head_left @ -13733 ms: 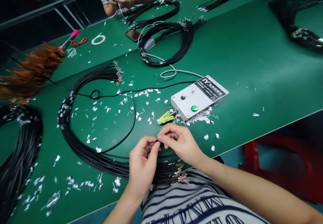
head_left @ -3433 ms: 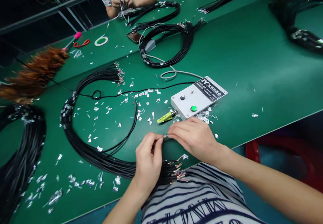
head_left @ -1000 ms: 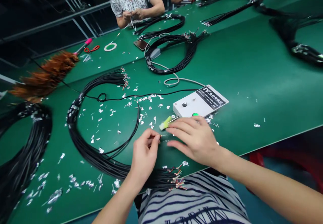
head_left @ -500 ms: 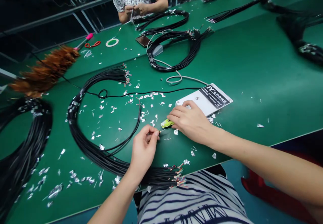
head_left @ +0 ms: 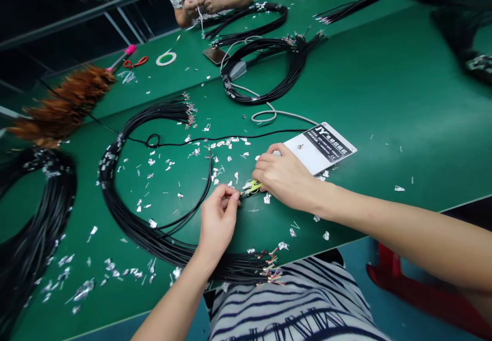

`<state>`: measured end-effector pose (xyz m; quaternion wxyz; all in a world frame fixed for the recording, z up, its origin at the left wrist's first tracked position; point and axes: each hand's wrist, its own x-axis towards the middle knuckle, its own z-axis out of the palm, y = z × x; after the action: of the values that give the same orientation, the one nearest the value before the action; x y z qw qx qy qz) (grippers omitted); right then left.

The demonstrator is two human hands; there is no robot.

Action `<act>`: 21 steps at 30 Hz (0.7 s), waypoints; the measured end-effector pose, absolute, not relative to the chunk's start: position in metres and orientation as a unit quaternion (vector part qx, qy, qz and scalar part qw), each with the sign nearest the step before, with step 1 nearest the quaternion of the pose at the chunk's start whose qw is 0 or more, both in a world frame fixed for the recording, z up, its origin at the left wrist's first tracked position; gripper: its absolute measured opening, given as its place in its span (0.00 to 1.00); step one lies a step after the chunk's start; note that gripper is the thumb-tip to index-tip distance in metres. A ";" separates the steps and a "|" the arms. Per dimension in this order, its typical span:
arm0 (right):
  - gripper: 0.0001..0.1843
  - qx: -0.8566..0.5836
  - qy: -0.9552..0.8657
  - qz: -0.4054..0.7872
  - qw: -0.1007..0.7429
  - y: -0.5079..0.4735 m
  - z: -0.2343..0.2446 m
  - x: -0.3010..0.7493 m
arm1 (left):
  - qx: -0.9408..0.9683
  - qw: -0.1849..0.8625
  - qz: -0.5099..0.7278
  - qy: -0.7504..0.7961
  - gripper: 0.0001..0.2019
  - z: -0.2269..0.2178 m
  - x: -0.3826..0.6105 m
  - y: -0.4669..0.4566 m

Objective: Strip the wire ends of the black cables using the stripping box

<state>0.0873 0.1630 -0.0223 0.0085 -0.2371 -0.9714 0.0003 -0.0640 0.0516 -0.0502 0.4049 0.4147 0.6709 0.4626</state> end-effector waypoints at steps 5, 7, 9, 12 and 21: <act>0.07 -0.236 -0.971 0.002 0.038 0.161 -0.026 0.089 | 0.427 0.393 0.435 0.689 0.08 -0.060 -0.062 0.054; 0.07 -0.238 -0.971 -0.001 0.037 0.161 -0.026 0.090 | 0.432 0.387 0.428 0.693 0.08 -0.063 -0.061 0.054; 0.07 -0.240 -0.970 -0.005 0.037 0.160 -0.026 0.091 | 0.433 0.382 0.429 0.694 0.08 -0.064 -0.061 0.055; 0.06 -0.240 -0.969 -0.015 0.052 0.157 -0.028 0.092 | 0.428 0.383 0.440 0.691 0.08 -0.064 -0.060 0.056; 0.04 -0.241 -0.964 0.000 0.113 0.156 -0.030 0.099 | 0.416 0.391 0.445 0.690 0.10 -0.064 -0.061 0.057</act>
<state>0.0991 0.1561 -0.0300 0.1134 -0.2408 -0.9639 -0.0004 -0.0612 0.0571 -0.0643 0.3912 0.4161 0.6895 0.4454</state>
